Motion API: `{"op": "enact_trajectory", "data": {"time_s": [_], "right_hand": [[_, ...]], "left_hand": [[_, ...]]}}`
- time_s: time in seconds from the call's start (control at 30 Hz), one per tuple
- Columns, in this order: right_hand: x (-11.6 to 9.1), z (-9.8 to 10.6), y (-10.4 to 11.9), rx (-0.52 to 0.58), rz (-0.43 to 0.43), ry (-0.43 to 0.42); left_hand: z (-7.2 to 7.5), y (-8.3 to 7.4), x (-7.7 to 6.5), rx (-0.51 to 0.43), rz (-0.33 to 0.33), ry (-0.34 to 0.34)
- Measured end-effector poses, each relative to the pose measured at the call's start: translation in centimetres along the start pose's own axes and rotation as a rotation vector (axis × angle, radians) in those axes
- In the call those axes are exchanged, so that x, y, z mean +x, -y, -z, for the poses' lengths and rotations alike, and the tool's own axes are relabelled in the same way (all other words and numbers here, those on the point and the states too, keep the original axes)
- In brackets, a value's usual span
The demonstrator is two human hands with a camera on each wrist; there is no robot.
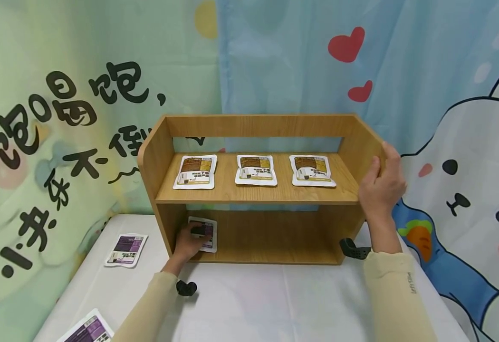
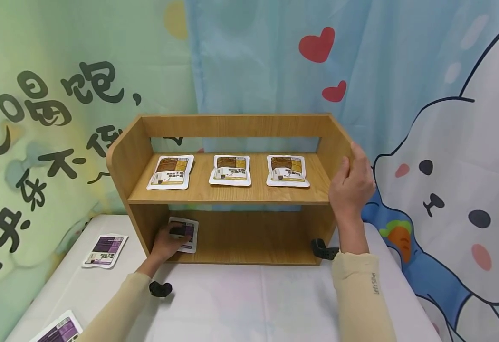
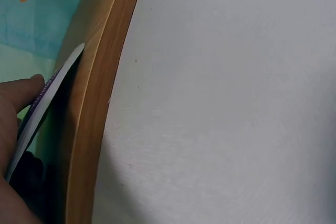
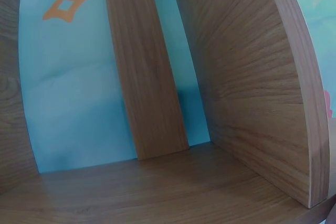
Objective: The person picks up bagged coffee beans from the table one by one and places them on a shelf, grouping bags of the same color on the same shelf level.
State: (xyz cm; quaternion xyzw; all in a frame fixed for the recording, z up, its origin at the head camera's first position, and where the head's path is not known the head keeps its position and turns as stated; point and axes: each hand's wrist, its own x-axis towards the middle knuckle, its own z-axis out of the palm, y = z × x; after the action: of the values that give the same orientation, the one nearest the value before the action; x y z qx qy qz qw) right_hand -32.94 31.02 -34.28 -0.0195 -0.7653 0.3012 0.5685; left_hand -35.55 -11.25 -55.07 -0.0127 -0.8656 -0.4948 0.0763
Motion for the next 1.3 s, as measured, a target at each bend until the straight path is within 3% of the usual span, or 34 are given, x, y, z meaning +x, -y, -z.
{"op": "enact_trajectory", "data": {"time_s": [0.17,0.4,0.5,0.67,0.8,1.3], "right_hand": [[-0.3,0.1,0.3,0.008,-0.009,0.009],[0.7,-0.6,0.6,0.039,0.006,0.006],[0.6,-0.6,0.6,0.028,-0.002,-0.005],[0.2,0.0,0.3,0.006,-0.017,-0.024],[0.3,0.3,0.3,0.007,-0.023,-0.022],[0.2,0.2,0.2,0.012,-0.011,-0.007]], "left_hand": [[-0.2,0.6,-0.5,0.022,-0.009,-0.011],[-0.4,0.5,-0.1,0.140,-0.033,-0.017],[-0.5,0.5,-0.4,0.182,-0.027,-0.011],[-1.0,0.7,-0.9,0.243,-0.071,-0.020],[-1.2,0.6,-0.9,0.240,-0.088,-0.033],[-1.2,0.3,-1.4,0.207,-0.024,-0.044]]}}
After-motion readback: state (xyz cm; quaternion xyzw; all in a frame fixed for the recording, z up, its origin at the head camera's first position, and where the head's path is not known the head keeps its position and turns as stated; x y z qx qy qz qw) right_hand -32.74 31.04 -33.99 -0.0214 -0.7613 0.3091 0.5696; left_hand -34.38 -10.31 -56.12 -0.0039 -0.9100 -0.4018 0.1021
